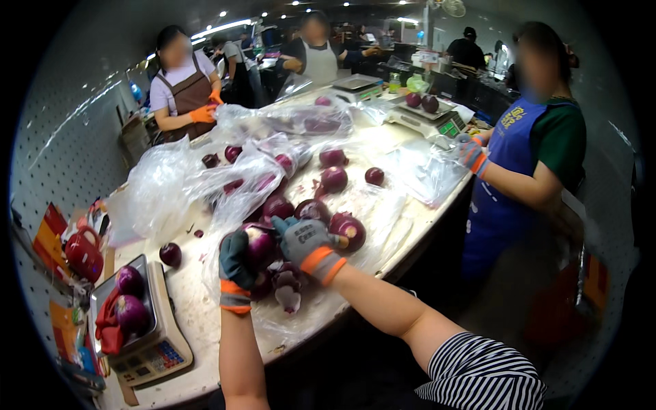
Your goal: The person peels red onions by hand, removing the dry outer skins and placing the peeled onions into a plastic bag. The person handles the onions one at a time, using gloved hands to strip the layers and discarding the skins onto the table.
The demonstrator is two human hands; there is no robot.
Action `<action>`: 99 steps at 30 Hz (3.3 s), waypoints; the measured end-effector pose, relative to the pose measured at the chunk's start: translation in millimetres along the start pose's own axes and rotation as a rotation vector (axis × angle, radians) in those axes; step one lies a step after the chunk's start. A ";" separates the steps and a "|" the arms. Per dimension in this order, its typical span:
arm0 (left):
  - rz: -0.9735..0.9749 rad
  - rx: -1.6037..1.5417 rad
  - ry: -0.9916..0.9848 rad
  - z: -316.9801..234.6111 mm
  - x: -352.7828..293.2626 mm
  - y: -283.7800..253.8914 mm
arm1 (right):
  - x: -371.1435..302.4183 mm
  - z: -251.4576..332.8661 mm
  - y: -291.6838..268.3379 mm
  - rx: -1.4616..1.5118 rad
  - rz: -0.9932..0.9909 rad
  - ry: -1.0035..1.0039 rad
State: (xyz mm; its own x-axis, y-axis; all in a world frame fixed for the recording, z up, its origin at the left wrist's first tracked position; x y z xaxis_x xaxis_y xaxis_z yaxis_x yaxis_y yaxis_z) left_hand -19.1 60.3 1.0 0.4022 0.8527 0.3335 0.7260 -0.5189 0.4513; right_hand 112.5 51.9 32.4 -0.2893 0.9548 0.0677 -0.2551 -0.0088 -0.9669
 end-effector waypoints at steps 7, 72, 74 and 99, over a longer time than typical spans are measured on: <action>-0.061 1.085 0.407 -11.7 -8.0 17.1 | 24.7 -44.9 21.3 0.189 0.002 0.231; -0.380 0.054 0.247 -4.1 -24.1 -17.5 | 8.8 2.2 17.7 0.079 -0.350 -0.275; -0.375 0.067 0.254 -5.5 -23.6 -13.0 | 13.9 -2.3 22.0 0.081 -0.297 -0.206; -0.169 -0.197 0.105 16.7 -18.1 -1.8 | 38.9 -56.3 7.5 0.681 -0.229 -0.089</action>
State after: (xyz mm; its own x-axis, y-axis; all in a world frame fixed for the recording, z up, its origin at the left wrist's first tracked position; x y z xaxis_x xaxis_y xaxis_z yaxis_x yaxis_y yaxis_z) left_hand -18.4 46.7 -19.7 0.2173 0.9224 0.3194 0.6511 -0.3808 0.6565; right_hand 151.3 105.6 13.9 -0.2264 0.9273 0.2981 -0.8283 -0.0222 -0.5599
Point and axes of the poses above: each hand's wrist, its own x-axis towards the middle knuckle, its own y-axis out of the palm, z = x × y, the point moved 7 cm from there along x, towards the middle knuckle, and after that the axes turned 11 degrees about z, right-handed, at the moved point
